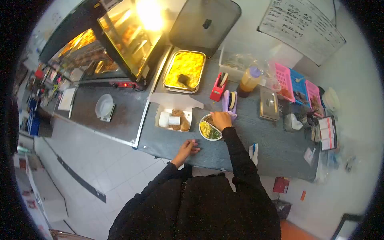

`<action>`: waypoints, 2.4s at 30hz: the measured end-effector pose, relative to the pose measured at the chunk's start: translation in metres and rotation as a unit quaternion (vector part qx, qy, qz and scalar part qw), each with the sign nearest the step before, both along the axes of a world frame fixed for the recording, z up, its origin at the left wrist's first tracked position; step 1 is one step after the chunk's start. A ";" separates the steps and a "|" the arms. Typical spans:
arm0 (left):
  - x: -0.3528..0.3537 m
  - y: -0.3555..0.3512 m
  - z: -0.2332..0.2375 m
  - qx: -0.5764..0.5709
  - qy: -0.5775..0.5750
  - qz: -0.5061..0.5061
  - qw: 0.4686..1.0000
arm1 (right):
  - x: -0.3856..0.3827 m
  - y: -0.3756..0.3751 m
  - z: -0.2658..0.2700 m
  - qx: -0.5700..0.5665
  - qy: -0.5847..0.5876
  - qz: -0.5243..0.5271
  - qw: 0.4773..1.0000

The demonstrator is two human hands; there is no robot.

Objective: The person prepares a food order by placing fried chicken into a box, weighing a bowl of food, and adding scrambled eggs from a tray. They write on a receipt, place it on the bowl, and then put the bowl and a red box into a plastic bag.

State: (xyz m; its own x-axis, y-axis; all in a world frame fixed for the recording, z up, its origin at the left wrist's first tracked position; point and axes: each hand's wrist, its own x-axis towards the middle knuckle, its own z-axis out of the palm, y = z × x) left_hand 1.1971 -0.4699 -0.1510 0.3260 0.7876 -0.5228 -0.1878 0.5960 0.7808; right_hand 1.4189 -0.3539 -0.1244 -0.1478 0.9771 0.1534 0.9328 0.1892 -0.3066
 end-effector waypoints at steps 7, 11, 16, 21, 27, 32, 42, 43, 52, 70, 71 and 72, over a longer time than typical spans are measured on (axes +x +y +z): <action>0.016 0.015 -0.009 0.021 -0.046 -0.032 0.998 | 0.007 -0.064 0.011 -0.135 0.095 -0.186 0.969; 0.023 0.029 -0.004 0.046 -0.043 -0.111 0.992 | 0.040 -0.103 -0.001 -0.120 0.203 -0.205 0.950; 0.056 0.025 -0.007 0.071 -0.035 -0.177 0.981 | 0.087 -0.155 0.010 -0.159 0.417 -0.300 0.843; 0.090 0.000 -0.006 0.067 -0.049 -0.135 0.987 | 0.211 -0.214 0.032 -0.077 0.497 -0.353 0.789; 0.135 -0.031 -0.017 0.039 0.085 0.086 0.992 | 0.471 -0.292 0.108 0.232 0.470 -0.436 0.731; 0.235 -0.054 -0.027 0.249 0.337 0.167 0.892 | 0.690 -0.335 0.124 0.403 0.303 -0.515 0.693; 0.348 -0.077 -0.029 0.424 0.546 0.054 0.721 | 0.910 -0.326 0.074 -0.010 0.375 -0.543 0.751; 0.351 -0.079 -0.031 0.423 0.556 0.052 0.713 | 0.908 -0.315 0.081 0.067 0.272 -0.535 0.797; 0.359 -0.096 -0.033 0.415 0.611 0.033 0.673 | 0.936 -0.179 0.117 0.047 -0.139 -0.329 0.933; 0.466 -0.068 0.100 0.368 0.350 -0.040 0.860 | 0.854 -0.193 0.206 0.372 0.107 -0.339 0.857; 0.485 -0.063 0.114 0.365 0.296 -0.014 0.882 | 0.808 -0.193 0.222 0.430 0.112 -0.273 0.853; 0.503 -0.057 0.128 0.353 0.200 -0.014 0.914 | 0.763 -0.197 0.231 0.406 0.125 -0.239 0.873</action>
